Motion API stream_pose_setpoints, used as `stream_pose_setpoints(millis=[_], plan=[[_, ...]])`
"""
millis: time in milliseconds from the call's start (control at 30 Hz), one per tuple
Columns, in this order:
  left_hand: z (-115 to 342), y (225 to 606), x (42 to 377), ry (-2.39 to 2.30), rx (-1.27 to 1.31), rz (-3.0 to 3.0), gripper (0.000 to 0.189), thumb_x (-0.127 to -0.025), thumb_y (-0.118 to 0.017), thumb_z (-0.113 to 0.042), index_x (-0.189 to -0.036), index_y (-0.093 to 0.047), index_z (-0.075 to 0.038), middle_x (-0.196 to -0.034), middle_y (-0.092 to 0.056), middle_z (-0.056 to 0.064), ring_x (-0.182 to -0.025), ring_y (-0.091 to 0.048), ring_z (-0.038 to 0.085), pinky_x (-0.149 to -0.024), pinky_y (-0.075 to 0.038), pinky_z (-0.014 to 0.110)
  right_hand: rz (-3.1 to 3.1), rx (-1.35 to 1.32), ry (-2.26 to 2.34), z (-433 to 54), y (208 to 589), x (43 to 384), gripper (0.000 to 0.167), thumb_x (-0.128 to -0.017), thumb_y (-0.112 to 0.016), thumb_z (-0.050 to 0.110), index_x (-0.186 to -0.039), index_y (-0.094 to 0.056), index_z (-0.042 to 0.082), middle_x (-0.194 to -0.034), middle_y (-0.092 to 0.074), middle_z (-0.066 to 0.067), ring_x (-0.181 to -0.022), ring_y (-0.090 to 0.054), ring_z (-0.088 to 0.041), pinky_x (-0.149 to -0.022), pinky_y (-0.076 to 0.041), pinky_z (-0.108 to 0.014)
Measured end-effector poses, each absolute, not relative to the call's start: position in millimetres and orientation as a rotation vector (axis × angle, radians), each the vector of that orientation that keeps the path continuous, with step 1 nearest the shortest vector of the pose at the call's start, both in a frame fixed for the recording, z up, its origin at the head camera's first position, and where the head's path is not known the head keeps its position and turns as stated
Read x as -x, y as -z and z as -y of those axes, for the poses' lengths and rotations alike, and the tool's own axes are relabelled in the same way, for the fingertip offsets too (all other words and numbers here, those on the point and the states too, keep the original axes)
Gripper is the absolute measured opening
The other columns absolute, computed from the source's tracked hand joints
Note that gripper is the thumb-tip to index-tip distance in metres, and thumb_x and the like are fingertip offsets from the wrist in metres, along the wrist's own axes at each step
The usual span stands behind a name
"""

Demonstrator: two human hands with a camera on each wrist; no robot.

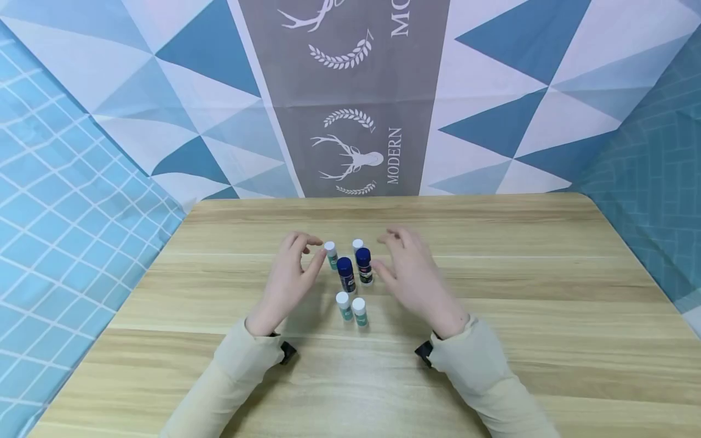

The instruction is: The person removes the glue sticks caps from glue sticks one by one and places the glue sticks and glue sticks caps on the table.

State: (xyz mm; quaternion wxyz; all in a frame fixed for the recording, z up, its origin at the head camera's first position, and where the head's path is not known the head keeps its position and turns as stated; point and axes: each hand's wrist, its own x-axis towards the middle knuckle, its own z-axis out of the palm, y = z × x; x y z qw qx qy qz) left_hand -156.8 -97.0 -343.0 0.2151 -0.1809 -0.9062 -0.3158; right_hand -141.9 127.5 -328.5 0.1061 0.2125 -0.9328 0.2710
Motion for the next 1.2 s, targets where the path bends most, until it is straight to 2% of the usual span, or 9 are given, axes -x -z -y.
stream_pose_setpoints(millis=[133, 267, 400, 500, 700, 800, 900, 1033, 1200], plan=[[96, 343, 149, 0.921, 0.593, 2.449, 0.012, -0.089, -0.058, -0.019, -0.093, -0.061, -0.008, -0.09, -0.056, 0.002, -0.078, -0.049, 0.015, -0.067, -0.041, 0.026, 2.725, -0.717, -0.872, -116, 325, 131, 0.037, -0.09, -0.056, 0.03, -0.118, -0.055, 0.005, -0.12, -0.052, -0.009, -0.111, -0.05, -0.025, -0.094, -0.041, -0.043], [99, 348, 140, 0.967, 0.729, 2.471, 0.017, -0.086, -0.061, -0.023, -0.095, -0.06, -0.009, -0.091, -0.057, 0.0, -0.076, -0.049, 0.012, -0.065, -0.043, 0.024, 2.719, -0.771, -0.896, -109, 326, 122, 0.032, -0.086, -0.061, 0.032, -0.109, -0.06, 0.01, -0.105, -0.059, -0.001, -0.095, -0.057, -0.017, -0.08, -0.049, -0.035], [103, 356, 132, 0.99, 0.837, 2.626, 0.032, -0.083, -0.064, -0.037, -0.099, -0.059, -0.01, -0.092, -0.057, -0.001, -0.076, -0.049, 0.012, -0.063, -0.042, 0.021, 2.75, -0.833, -0.905, -102, 334, 115, 0.032, -0.081, -0.067, 0.034, -0.104, -0.062, 0.013, -0.099, -0.06, 0.003, -0.091, -0.058, -0.013, -0.077, -0.049, -0.031], [104, 361, 129, 0.993, 0.874, 2.736, 0.036, -0.081, -0.065, -0.042, -0.099, -0.059, -0.013, -0.092, -0.058, 0.0, -0.075, -0.05, 0.013, -0.062, -0.041, 0.02, 2.763, -0.903, -0.853, -97, 341, 113, 0.033, -0.078, -0.07, 0.033, -0.104, -0.062, 0.013, -0.1, -0.061, 0.002, -0.091, -0.058, -0.013, -0.078, -0.05, -0.031], [104, 362, 133, 0.97, 0.976, 2.815, 0.026, -0.078, -0.07, -0.033, -0.097, -0.06, -0.018, -0.09, -0.059, -0.006, -0.074, -0.051, 0.008, -0.06, -0.043, 0.02, 2.731, -0.975, -0.781, -93, 347, 116, 0.034, -0.074, -0.073, 0.024, -0.105, -0.062, 0.015, -0.101, -0.061, 0.003, -0.086, -0.057, -0.011, -0.074, -0.049, -0.029], [104, 365, 135, 0.933, 1.033, 2.854, 0.023, -0.077, -0.07, -0.026, -0.096, -0.06, -0.017, -0.091, -0.059, -0.007, -0.075, -0.053, 0.008, -0.062, -0.043, 0.018, 2.729, -0.982, -0.789, -91, 348, 117, 0.033, -0.075, -0.072, 0.027, -0.105, -0.062, 0.017, -0.1, -0.06, 0.005, -0.082, -0.055, -0.008, -0.071, -0.048, -0.027], [103, 369, 137, 0.909, 1.059, 2.868, 0.021, -0.077, -0.071, -0.023, -0.093, -0.06, -0.015, -0.09, -0.059, -0.007, -0.075, -0.053, 0.008, -0.063, -0.044, 0.017, 2.697, -0.969, -0.788, -87, 351, 117, 0.03, -0.077, -0.071, 0.032, -0.101, -0.062, 0.016, -0.093, -0.06, 0.007, -0.077, -0.053, -0.006, -0.069, -0.046, -0.026], [103, 371, 137, 0.908, 1.046, 2.852, 0.019, -0.077, -0.071, -0.022, -0.091, -0.062, -0.013, -0.088, -0.061, -0.006, -0.074, -0.054, 0.008, -0.063, -0.044, 0.017, 2.644, -0.944, -0.767, -83, 355, 118, 0.028, -0.076, -0.072, 0.034, -0.094, -0.062, 0.015, -0.085, -0.059, 0.008, -0.074, -0.053, -0.005, -0.07, -0.043, -0.028], [103, 371, 137, 0.922, 1.032, 2.848, 0.018, -0.079, -0.07, -0.023, -0.092, -0.063, -0.013, -0.089, -0.062, -0.005, -0.074, -0.054, 0.008, -0.063, -0.044, 0.017, 2.617, -0.933, -0.732, -79, 358, 119, 0.028, -0.074, -0.073, 0.033, -0.091, -0.061, 0.015, -0.084, -0.062, 0.007, -0.075, -0.055, -0.007, -0.073, -0.043, -0.03]])
